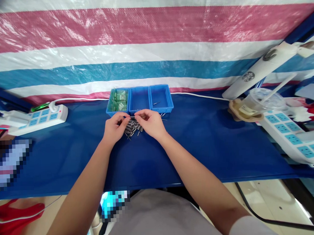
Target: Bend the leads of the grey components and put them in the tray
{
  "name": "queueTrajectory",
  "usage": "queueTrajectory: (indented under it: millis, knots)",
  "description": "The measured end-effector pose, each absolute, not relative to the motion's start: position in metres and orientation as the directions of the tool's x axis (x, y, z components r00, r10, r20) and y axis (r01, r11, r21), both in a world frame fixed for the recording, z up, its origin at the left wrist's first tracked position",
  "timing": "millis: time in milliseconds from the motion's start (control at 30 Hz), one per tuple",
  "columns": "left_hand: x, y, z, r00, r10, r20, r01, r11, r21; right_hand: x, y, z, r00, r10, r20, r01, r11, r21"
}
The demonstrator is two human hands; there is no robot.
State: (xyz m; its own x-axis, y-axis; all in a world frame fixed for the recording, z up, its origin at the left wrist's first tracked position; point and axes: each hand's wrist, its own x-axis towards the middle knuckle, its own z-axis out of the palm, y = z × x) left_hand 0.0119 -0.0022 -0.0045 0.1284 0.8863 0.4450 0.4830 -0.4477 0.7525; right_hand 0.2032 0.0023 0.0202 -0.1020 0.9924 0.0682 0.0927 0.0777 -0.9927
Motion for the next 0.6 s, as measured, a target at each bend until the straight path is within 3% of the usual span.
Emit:
queueTrajectory:
  millis: [167, 600]
  knots:
    - [0.0114, -0.0029, -0.0033, 0.134, 0.907, 0.399, 0.475, -0.412, 0.778, 0.2032, 0.0018, 0.0213, -0.123, 0.988, 0.089, 0.1, 0.101, -0.99]
    - [0.0145, -0.0024, -0.0043, 0.121, 0.877, 0.465, 0.487, -0.461, 0.742, 0.2032, 0.003, 0.0189, -0.105, 0.992, 0.075, 0.07, 0.083, -0.994]
